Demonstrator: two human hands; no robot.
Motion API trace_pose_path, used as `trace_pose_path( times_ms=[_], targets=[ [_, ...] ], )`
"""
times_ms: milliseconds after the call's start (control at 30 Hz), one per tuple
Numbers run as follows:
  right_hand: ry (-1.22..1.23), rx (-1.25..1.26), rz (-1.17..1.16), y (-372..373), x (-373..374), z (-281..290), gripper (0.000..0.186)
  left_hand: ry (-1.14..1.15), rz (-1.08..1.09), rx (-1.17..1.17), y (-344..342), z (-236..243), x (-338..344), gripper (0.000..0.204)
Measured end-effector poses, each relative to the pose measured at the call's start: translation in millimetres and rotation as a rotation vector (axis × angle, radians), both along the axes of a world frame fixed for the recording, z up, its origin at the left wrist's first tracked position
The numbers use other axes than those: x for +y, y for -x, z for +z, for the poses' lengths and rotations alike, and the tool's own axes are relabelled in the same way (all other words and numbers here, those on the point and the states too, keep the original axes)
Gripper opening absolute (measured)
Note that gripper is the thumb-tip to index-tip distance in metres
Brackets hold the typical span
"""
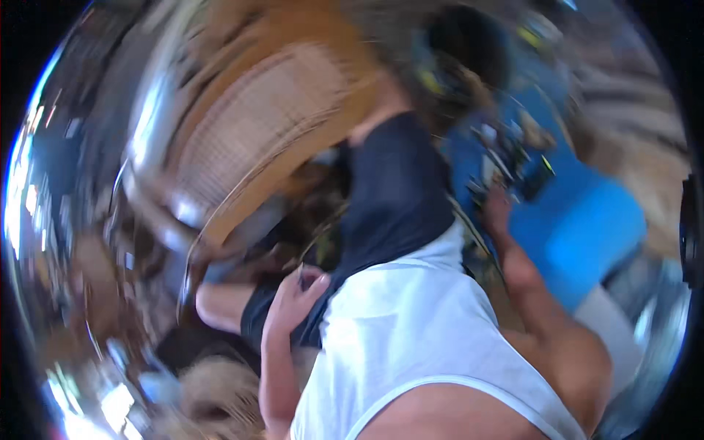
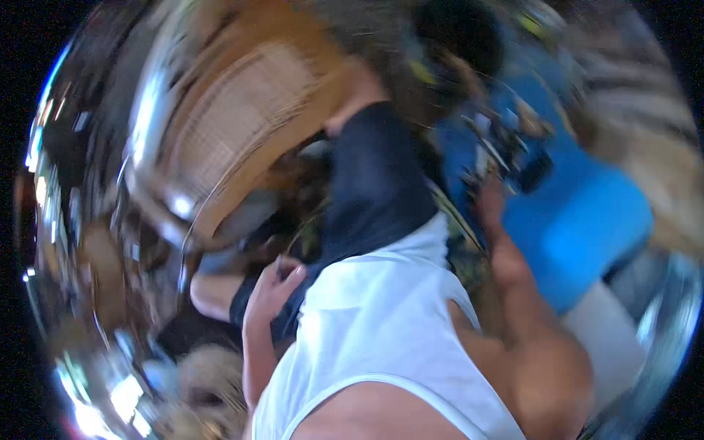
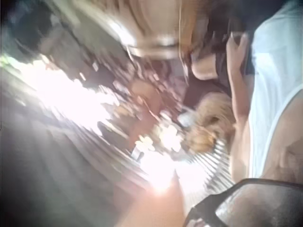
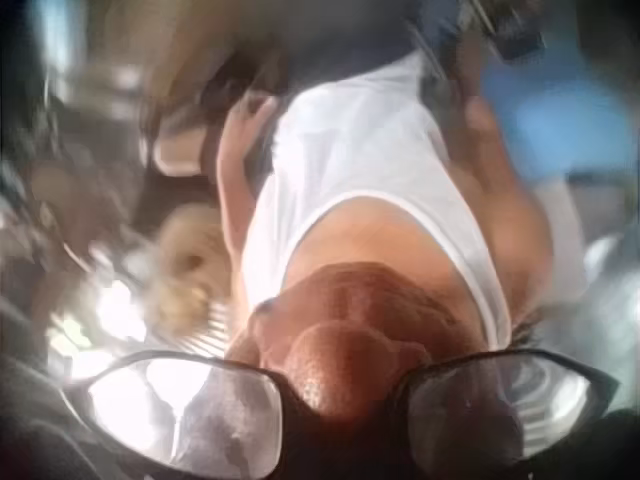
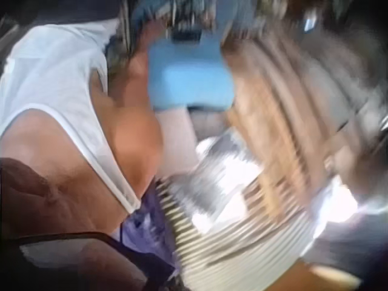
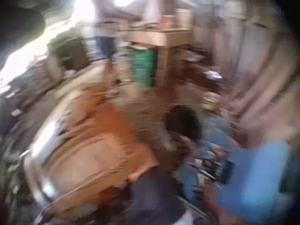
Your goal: The person weaves strips of cane through the back of a wooden chair using a thin tool and shears, threading the material through holes and pulling it tight.
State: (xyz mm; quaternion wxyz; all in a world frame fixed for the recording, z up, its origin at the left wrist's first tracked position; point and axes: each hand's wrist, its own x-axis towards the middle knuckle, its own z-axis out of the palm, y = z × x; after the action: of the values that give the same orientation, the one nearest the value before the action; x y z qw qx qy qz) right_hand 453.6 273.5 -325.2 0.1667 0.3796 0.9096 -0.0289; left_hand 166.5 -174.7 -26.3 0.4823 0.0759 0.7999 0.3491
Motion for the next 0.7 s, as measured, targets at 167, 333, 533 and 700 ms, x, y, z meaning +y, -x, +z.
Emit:
trace_pose_path(
  times_ms=[167,333,533,700],
  targets=[
    [-0.247,0.162,0.446,24.4,-15.3,33.3,0.046,-0.088,0.245,0.032,4.6,-6.4,-30.3,0.036],
    [0.086,-0.585,0.803,-30.5,146.4,14.4,0.042,-0.306,0.685,0.103,25.4,-31.8,-60.5,0.034],
    [0.902,-0.888,-0.238,103.7,98.1,208.5,0.038,-0.125,0.815,0.855,77.9,-37.3,-98.6,0.023],
    [1.428,-0.375,-0.486,140.8,68.4,313.8,0.06,0.098,0.486,1.167,125.7,-21.2,-125.6,0.03]
  ],
)
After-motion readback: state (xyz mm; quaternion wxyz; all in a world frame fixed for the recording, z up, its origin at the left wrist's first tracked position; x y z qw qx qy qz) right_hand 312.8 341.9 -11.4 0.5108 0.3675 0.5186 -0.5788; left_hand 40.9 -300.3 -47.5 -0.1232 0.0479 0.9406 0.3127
